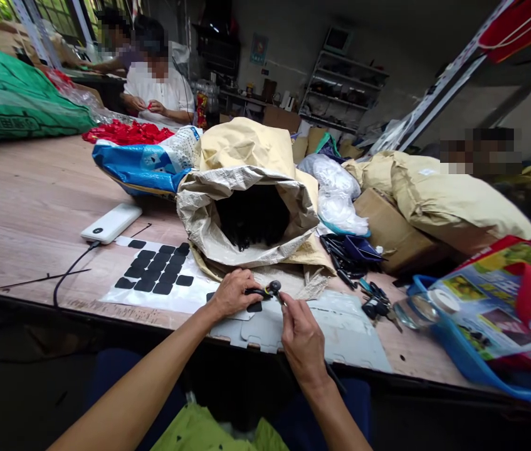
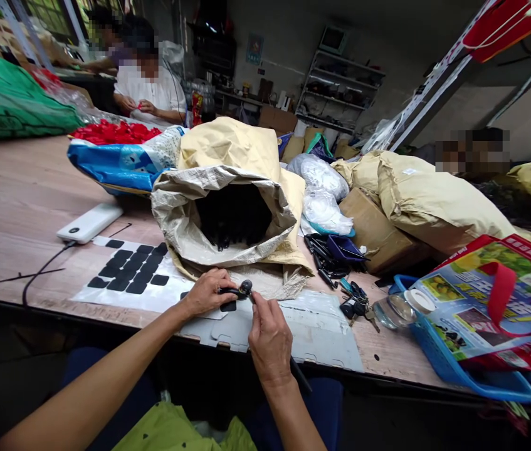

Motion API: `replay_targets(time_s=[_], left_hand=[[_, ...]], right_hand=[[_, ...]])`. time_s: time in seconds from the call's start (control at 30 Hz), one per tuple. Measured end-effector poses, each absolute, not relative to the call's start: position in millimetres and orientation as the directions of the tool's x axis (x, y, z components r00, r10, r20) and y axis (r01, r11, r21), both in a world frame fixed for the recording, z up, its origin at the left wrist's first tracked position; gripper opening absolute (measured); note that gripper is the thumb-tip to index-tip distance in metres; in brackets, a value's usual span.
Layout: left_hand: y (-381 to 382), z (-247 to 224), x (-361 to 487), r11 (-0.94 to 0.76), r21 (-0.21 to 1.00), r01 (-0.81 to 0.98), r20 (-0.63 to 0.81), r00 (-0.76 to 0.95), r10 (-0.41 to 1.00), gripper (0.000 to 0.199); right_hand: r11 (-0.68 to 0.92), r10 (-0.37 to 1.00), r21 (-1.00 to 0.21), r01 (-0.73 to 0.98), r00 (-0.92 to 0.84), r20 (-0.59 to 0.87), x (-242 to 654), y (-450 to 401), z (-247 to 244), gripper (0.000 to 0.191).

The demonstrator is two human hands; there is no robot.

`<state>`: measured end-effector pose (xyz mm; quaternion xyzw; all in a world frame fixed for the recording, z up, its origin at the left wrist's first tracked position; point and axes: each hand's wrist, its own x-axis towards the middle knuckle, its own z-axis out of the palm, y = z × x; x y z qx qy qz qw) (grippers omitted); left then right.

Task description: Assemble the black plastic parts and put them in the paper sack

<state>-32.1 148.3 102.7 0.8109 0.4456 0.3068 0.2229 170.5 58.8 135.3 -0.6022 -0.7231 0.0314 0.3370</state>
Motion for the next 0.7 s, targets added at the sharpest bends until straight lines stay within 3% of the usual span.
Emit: replay_targets(time_s=[0.23,0.5,0.7], left_hand=[[146.5,105.4,-31.7,-0.484,0.633,0.604,0.276,0.408,0.87,0.016],[145.9,101.4,-29.8,-0.502,0.585,0.638,0.296,0.408,0.864,0.022],[146.8,101.0,-30.0,-0.495,0.58,0.647,0.283,0.41,0.867,0.018]], right_hand=[[0.223,0.878,-0.44,0.87,0.017,0.478,196.5,76.5,132.6,0.034],[0.132,0.881,-0.17,0.977,-0.037,0.473,235.6,105.3,111.8,0.029],[0.104,0.882,-0.117,0.988,-0.037,0.469,232.3,105.9,106.1,0.027]])
